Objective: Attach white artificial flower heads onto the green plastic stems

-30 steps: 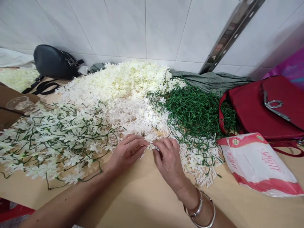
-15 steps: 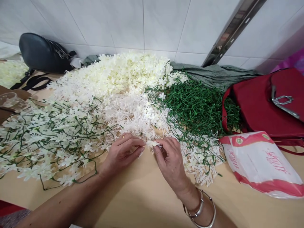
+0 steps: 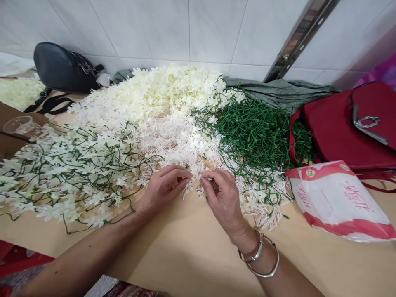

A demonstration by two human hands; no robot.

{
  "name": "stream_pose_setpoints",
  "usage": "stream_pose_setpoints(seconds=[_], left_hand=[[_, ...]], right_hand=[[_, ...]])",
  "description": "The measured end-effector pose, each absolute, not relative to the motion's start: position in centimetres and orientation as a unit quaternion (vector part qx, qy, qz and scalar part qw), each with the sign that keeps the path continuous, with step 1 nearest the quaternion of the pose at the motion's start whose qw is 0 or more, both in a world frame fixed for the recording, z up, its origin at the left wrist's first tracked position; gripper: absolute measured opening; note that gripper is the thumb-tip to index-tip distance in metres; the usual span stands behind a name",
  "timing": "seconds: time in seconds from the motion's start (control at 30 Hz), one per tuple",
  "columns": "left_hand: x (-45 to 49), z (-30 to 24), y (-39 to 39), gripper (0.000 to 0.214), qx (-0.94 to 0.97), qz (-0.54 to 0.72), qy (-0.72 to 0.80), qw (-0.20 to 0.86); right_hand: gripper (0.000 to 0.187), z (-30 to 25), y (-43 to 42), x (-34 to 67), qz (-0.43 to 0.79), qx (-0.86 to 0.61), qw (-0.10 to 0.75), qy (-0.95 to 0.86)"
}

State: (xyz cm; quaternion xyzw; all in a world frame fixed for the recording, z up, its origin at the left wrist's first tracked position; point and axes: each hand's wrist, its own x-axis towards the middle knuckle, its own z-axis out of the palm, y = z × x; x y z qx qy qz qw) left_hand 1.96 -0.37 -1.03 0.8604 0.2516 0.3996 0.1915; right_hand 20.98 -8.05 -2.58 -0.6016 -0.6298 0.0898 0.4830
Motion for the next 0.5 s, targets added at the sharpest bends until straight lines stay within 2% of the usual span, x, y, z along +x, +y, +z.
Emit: stream_pose_setpoints(seconds=[0.37,0.5], left_hand=[[2.15,-1.06,-0.29,0.009,0.866,0.396,0.241,0.189],[2.26,-1.20,-0.15,0.011,0.866,0.390,0.248,0.193]], right_hand=[[0.010,-2.87,-8.05,21.03,0.112,-0.611,0.485,-0.616],[0.011,-3.04,-8.01,21.08,0.164,-0.626,0.494,-0.581]])
